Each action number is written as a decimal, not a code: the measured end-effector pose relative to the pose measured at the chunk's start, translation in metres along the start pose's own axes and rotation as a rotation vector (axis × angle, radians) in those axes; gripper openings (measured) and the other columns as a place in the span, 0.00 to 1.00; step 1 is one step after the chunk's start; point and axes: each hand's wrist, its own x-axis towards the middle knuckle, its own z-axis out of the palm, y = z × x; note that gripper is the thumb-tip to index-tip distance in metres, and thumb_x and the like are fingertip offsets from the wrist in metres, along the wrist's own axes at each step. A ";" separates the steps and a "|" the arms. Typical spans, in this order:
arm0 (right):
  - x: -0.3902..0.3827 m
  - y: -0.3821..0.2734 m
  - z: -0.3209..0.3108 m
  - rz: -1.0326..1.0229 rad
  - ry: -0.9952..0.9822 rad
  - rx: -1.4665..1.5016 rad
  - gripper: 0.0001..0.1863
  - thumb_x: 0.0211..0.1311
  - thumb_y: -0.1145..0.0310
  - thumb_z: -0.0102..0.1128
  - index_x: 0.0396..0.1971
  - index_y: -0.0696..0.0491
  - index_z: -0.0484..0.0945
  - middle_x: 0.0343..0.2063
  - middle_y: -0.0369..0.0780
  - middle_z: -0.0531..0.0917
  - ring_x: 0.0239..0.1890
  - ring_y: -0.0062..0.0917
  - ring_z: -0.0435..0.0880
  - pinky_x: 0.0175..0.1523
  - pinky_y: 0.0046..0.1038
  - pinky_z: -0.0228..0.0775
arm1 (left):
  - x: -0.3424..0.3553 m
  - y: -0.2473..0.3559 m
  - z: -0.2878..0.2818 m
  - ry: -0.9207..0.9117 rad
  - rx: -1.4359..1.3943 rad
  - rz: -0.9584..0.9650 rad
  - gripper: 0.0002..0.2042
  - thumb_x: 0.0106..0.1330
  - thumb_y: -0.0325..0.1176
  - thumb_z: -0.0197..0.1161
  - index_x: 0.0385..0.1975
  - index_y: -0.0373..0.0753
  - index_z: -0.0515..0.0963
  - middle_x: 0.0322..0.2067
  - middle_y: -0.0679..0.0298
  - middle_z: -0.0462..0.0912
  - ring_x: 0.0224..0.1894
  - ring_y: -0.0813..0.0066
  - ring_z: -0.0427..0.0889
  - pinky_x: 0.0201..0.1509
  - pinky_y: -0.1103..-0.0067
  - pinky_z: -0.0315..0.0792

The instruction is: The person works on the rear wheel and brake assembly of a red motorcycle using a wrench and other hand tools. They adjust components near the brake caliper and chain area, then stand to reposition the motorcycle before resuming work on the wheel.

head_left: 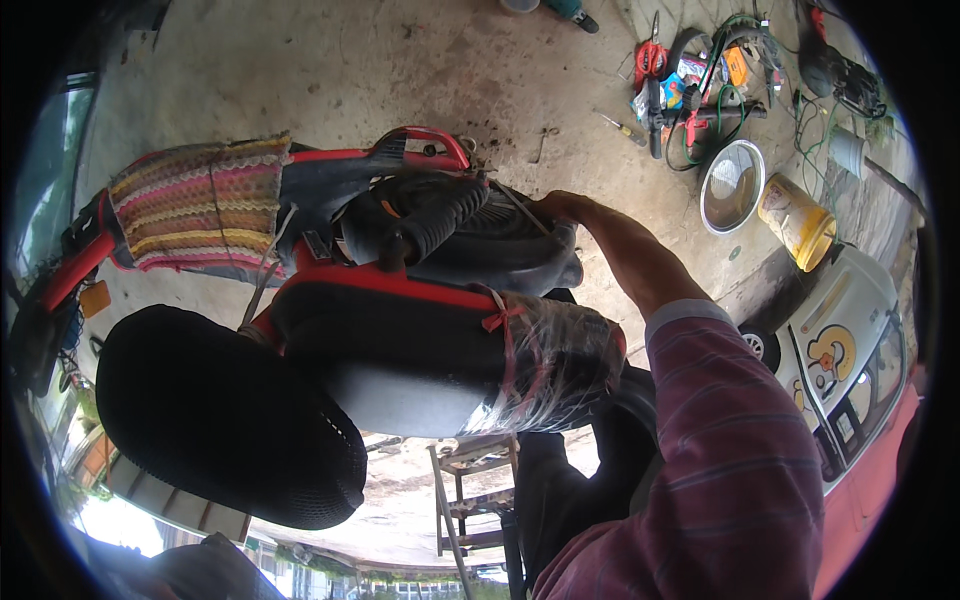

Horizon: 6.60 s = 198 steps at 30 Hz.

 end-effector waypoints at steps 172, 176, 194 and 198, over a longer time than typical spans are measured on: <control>-0.618 0.427 0.524 -0.393 0.764 1.295 0.15 0.60 0.63 0.58 0.43 0.55 0.80 0.32 0.43 0.84 0.38 0.18 0.80 0.44 0.25 0.71 | -0.630 0.203 -0.063 -1.527 -0.468 0.423 0.14 0.61 0.31 0.63 0.42 0.30 0.74 0.37 0.56 0.81 0.37 0.64 0.84 0.37 0.73 0.77; -0.617 0.436 0.519 -0.290 0.695 1.158 0.18 0.59 0.58 0.57 0.42 0.55 0.80 0.28 0.48 0.82 0.36 0.19 0.81 0.43 0.28 0.72 | -0.631 0.211 -0.077 -1.543 -0.483 0.509 0.11 0.63 0.28 0.61 0.41 0.29 0.76 0.37 0.56 0.82 0.39 0.66 0.84 0.39 0.75 0.78; -0.607 0.443 0.524 -0.495 0.397 1.663 0.18 0.70 0.61 0.51 0.49 0.59 0.77 0.40 0.36 0.84 0.41 0.17 0.80 0.47 0.23 0.73 | -0.581 0.095 -0.068 -2.015 0.122 0.750 0.12 0.59 0.35 0.66 0.38 0.34 0.81 0.27 0.67 0.81 0.30 0.83 0.77 0.33 0.82 0.70; -0.616 0.440 0.513 -0.403 0.530 1.549 0.17 0.66 0.60 0.55 0.46 0.58 0.80 0.36 0.36 0.85 0.38 0.15 0.79 0.44 0.23 0.72 | -0.609 0.126 -0.145 -2.007 0.063 0.609 0.12 0.62 0.34 0.65 0.41 0.35 0.80 0.29 0.67 0.80 0.31 0.80 0.77 0.34 0.81 0.71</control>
